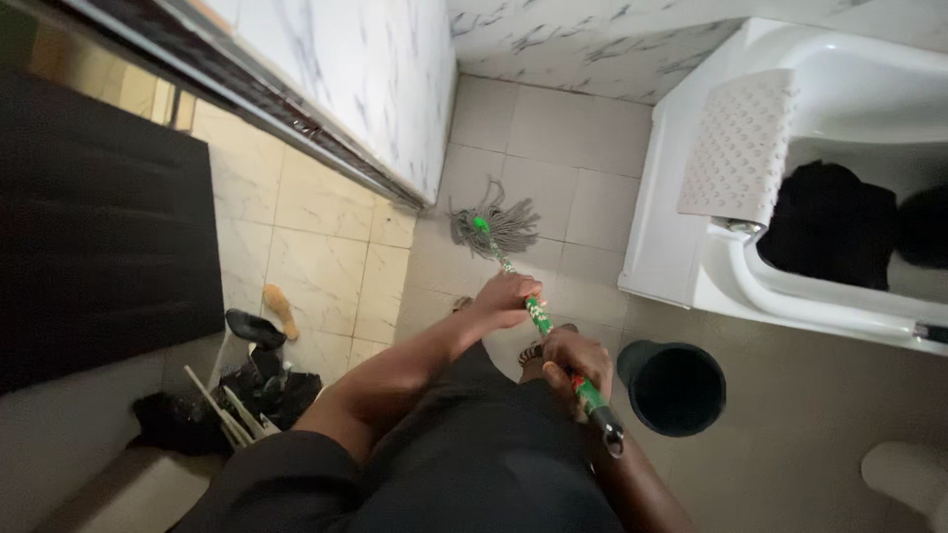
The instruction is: The person mops the bathroom floor using a mop and a bucket of water, moving the mop around the toilet, bathtub, and corners.
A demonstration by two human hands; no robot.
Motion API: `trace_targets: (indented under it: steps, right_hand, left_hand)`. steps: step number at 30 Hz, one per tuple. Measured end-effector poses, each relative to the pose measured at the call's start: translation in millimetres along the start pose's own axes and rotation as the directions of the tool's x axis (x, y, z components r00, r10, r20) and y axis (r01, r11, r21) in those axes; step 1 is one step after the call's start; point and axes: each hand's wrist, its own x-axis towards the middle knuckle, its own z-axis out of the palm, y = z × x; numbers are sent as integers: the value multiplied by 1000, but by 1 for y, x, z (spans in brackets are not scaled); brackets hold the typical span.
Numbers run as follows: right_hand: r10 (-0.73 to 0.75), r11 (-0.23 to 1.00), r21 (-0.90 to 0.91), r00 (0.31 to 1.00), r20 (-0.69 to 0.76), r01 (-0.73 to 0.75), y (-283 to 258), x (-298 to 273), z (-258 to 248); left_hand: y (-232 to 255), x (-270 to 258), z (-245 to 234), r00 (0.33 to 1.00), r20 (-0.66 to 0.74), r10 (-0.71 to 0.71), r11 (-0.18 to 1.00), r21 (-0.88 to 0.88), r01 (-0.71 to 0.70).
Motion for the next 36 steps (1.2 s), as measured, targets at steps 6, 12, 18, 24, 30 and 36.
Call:
trace_targets:
  steps: [6,12,18,24,30,36]
  right_hand:
    - [-75,980,180,996,-51,83,31,36,14]
    - [-66,979,196,997,29,59,19,49,48]
    - [20,977,207,994,112,-43,16,53,51]
    - [30,950,305,992,126,-68,7,53,60]
    - [-95,937,347,988,123,47,18,52,91]
    - [-116,918,392,983,139,53,23,64,98]
  left_hand:
    - [-29,29,-28,974,-218,55,987,162,-19]
    - [-61,10,-33,955,-291,48,997,69,-29]
    - [-40,-26,-21,889,-444,-110,989,-140,52]
    - [-31,-59,-22,905,-411,-113,993,-69,93]
    - [-46,-78,-30,902,-422,-85,990,-140,28]
    - [-71,-58,-41,818,-568,-89,994,-103,36]
